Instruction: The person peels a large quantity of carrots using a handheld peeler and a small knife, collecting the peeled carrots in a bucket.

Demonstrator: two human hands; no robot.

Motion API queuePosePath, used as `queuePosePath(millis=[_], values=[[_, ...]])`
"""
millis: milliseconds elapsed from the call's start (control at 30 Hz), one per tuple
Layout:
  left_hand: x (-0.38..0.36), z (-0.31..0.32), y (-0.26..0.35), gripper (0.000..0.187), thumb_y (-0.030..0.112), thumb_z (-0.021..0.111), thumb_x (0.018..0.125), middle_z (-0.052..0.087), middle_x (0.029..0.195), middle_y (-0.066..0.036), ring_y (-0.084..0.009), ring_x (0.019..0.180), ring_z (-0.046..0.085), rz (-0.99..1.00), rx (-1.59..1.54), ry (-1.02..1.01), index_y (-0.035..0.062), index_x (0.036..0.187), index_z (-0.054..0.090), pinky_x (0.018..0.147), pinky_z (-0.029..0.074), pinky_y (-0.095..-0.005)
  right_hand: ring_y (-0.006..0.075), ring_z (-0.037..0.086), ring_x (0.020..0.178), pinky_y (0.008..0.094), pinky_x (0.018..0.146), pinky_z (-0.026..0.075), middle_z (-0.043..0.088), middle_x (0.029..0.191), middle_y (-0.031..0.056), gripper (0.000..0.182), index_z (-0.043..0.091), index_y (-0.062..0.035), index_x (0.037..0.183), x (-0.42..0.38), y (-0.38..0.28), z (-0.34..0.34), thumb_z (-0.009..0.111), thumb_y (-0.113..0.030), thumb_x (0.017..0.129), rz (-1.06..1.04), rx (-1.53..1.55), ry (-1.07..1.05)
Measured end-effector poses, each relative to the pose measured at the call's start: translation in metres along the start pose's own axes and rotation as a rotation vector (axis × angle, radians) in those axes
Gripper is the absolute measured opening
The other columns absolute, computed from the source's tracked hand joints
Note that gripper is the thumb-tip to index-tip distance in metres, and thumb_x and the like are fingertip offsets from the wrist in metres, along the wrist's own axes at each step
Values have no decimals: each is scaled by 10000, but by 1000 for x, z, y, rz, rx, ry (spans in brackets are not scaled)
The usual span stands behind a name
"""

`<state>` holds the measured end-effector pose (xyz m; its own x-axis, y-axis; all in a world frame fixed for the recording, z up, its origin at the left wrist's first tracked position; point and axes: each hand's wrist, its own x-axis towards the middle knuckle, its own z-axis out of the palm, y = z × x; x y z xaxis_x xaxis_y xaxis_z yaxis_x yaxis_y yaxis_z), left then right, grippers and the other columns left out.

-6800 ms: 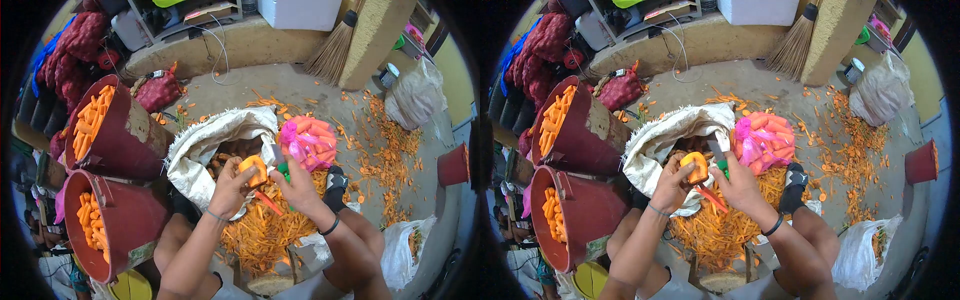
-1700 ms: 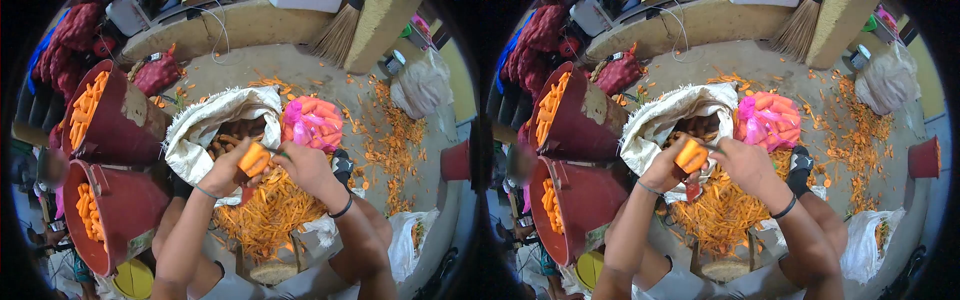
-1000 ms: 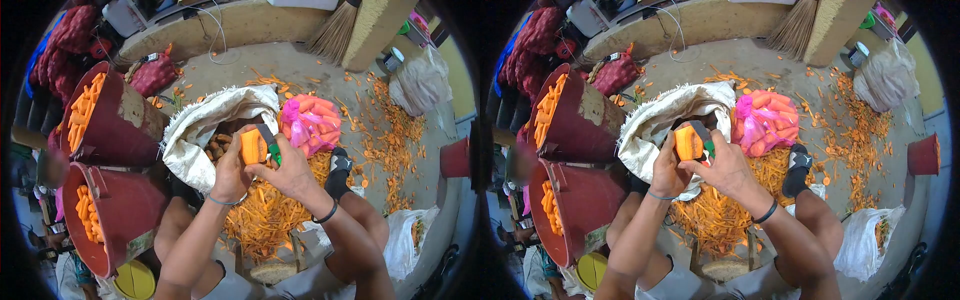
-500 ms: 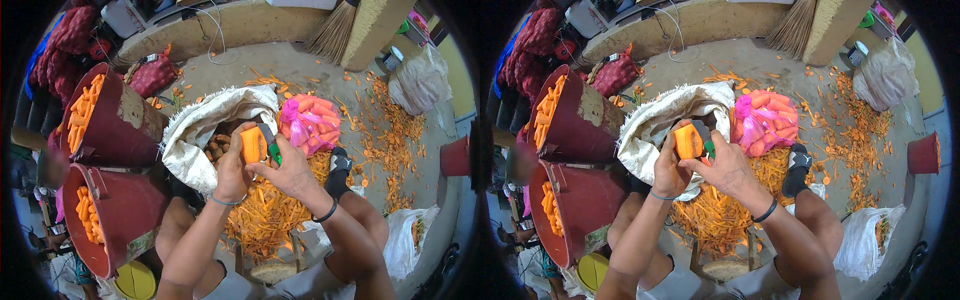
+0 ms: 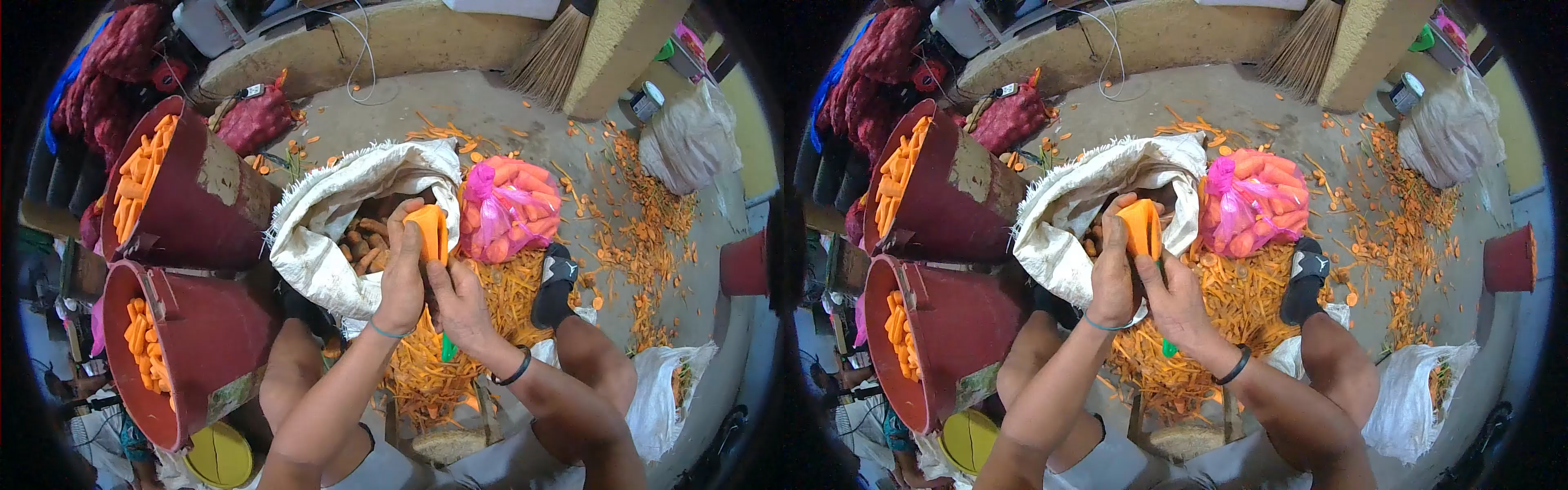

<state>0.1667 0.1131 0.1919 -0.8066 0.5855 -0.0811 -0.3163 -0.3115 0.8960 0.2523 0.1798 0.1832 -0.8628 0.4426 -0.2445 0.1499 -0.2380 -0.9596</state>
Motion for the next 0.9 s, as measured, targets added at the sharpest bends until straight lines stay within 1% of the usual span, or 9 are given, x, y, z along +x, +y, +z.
queuePosePath(millis=[33,133,233,367,500,600,700,800,900], values=[[-1,1,2,505,466,350,1055,561,1241,-112,-193,1124,553,-8,38,4,89,1390,383,1016,436,-341,190,568,589,358,555,440,559,707,-4,437,535,16,1032,-4,-4,-1,571,-418,995,158,117,-35],[1,0,12,519,472,335,1056,584,1225,-121,-205,1100,571,-116,-74,0,90,1402,399,1000,457,-350,206,585,601,349,555,440,589,720,45,467,532,18,1083,-5,-9,-6,591,-433,978,-82,-221,-25],[7,-8,23,525,477,312,1057,603,1222,-134,-223,1093,590,-204,-309,-96,93,1398,425,976,480,-365,308,622,591,404,545,454,600,675,131,481,573,24,1035,3,-29,-28,632,-442,936,-317,-565,-35],[11,-21,20,522,464,286,1064,597,1257,-152,-246,1153,590,-248,-415,-167,82,1376,457,981,480,-392,275,610,562,386,541,454,584,646,99,439,573,5,1011,8,-44,-45,701,-399,900,-372,-665,20],[6,-10,19,492,452,294,1069,609,1235,-83,-198,1088,602,-295,-375,-102,83,1364,435,920,490,-358,166,599,643,354,610,466,613,711,75,388,596,-3,1046,8,-37,-46,724,-335,892,-99,-411,-23],[4,-1,4,499,463,315,1064,603,1218,-44,-165,1073,600,-273,-347,-54,88,1372,433,801,514,-310,136,588,692,343,647,468,618,735,66,363,601,-6,1036,9,-30,-39,731,-309,884,-65,-272,-39],[1,-1,-4,486,437,319,1067,560,1285,-83,-205,1150,567,-262,-212,-63,88,1384,435,978,467,-352,160,593,647,338,613,473,615,728,75,378,600,-8,1077,12,-24,-36,746,-287,869,-339,-394,153],[0,1,-1,458,366,420,1054,547,1281,-59,-145,1067,559,-178,64,-70,98,1426,399,897,477,-303,177,580,591,329,564,472,609,721,84,413,581,-11,1138,12,-38,-46,759,-252,854,-179,-634,175],[-3,0,-2,489,296,499,1032,567,1253,-66,-127,1048,559,-131,86,-80,89,1456,370,871,490,-288,199,592,561,328,528,469,606,716,89,454,560,-10,1172,12,-37,-43,771,-240,842,-390,-704,110]])
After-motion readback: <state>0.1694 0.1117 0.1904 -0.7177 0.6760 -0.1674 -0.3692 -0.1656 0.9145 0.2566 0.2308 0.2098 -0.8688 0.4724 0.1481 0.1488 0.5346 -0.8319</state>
